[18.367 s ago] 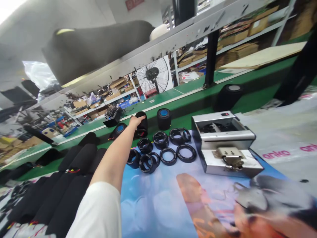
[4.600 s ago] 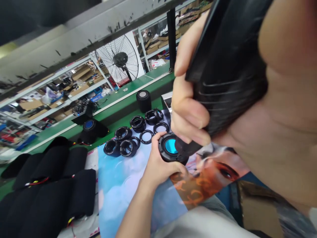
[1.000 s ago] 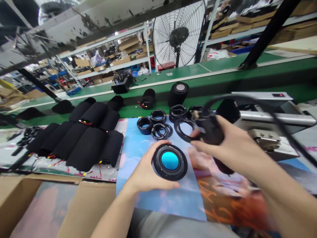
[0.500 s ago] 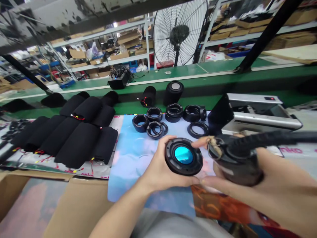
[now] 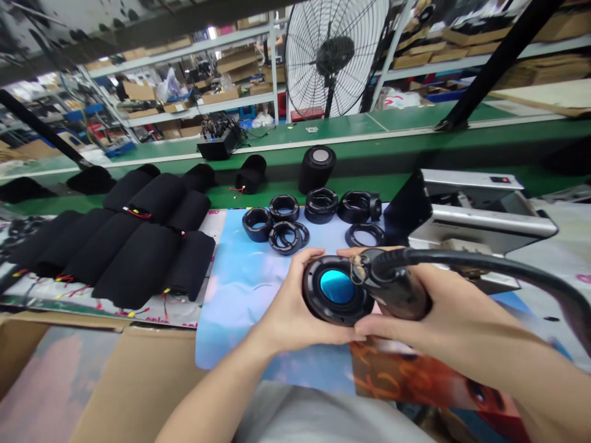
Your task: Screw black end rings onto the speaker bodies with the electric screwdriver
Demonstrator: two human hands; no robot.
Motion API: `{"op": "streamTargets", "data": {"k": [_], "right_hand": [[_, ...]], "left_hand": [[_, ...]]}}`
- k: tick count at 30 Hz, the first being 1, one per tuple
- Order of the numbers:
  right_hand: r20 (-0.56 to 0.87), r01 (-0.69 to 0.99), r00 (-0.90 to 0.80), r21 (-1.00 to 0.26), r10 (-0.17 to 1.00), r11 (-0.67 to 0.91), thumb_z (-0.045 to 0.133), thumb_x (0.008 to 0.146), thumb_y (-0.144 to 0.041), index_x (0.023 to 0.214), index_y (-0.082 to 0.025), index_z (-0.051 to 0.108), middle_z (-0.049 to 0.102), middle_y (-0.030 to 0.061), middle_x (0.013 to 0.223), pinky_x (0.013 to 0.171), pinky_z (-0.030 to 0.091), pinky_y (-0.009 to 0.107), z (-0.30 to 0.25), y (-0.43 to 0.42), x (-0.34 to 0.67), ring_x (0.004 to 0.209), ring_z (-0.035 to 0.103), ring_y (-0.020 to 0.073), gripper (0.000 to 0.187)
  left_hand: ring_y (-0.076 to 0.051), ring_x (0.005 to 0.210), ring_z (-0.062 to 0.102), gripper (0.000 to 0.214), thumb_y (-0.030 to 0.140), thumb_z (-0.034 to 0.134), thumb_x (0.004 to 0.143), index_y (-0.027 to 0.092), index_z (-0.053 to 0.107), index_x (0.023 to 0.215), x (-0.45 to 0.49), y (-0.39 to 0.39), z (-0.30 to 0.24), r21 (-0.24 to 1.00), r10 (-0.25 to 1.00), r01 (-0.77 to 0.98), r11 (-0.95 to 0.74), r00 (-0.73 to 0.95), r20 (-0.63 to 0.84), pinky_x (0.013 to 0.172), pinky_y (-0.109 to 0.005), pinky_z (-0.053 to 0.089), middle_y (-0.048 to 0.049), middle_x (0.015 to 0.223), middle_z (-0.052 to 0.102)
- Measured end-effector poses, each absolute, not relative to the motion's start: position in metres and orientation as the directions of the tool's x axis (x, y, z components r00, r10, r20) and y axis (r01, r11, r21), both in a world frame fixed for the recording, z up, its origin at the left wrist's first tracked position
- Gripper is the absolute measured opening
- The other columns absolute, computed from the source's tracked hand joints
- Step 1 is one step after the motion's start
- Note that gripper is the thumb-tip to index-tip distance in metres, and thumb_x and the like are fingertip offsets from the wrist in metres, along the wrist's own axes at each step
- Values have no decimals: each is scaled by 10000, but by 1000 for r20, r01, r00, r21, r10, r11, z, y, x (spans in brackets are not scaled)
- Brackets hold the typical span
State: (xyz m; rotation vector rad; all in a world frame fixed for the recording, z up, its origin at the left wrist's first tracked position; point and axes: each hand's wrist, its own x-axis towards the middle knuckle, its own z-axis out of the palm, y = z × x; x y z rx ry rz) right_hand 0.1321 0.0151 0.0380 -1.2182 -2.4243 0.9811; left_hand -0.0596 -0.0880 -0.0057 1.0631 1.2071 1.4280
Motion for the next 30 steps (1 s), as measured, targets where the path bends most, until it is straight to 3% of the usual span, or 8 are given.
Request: {"op": "streamTargets", "data": {"k": [4,7,10,13,18,23,25,30], "right_hand": [[-33,573,-613,-707,789,415,820,688,-499,1157,-359,748,657,-21,647,467,519,363,36,15,132,561,639,266,495],[-87,586,-634,-703,768,403,808,689,-491,1139,-362,737,642,-23,643,460,477,346,44,16,129,568,621,262,474],[-143,614,-622,-699,770,366,788,682,-471,1019,-345,723,673,-15,683,536,535,359,53,17,126,606,644,265,366],[-131,640,-604,-667,786,381,805,623,-497,1009,-337,716,754,2,840,661,605,388,62,21,121,742,715,305,427],[-369,753,-614,-539,698,378,732,647,-514,964,-325,712,762,-15,806,558,540,346,80,31,114,657,713,265,369],[-236,642,-708,-607,666,468,719,696,-454,1260,-433,680,798,-49,1026,685,594,352,72,28,121,860,759,277,566],[-206,608,-724,-640,658,469,732,714,-422,1274,-426,675,797,-50,1036,718,613,336,69,27,125,861,765,263,563],[-384,636,-708,-713,593,297,760,648,-359,1125,-306,726,795,-11,952,472,529,285,77,37,121,611,698,221,481]], "left_hand": [[-335,1307,673,1024,278,1084,525,267,471,1345,-59,-88,-6,987,986,-142,-76,-155,54,1183,-518,507,-80,1387,667],[-336,1338,665,996,280,1083,537,266,483,1331,-58,-88,-6,981,985,-163,-110,-150,85,1212,-521,483,-79,1411,666],[-356,1355,659,977,314,1073,563,264,477,1336,-59,-88,-4,982,986,-153,-108,-144,86,1208,-544,487,-98,1437,652],[-375,1389,637,965,385,1076,554,264,482,1305,-58,-87,-3,978,988,-170,-122,-119,102,1222,-557,476,-111,1470,633],[-390,1370,642,1087,425,1117,437,277,477,1303,-56,-85,-10,973,982,-191,-132,-161,102,1219,-583,466,-105,1406,664],[-413,1447,570,1208,491,1117,367,291,494,1382,-55,-86,-17,979,972,-151,-137,-213,103,1261,-566,421,-117,1492,605],[-416,1465,559,1150,503,1107,418,283,528,1387,-54,-86,-16,973,970,-155,-170,-202,137,1273,-557,410,-117,1510,609],[-380,1334,668,974,427,1087,530,270,546,1325,-50,-86,-15,977,959,-134,-167,-252,129,1175,-545,503,-96,1382,710]]}}
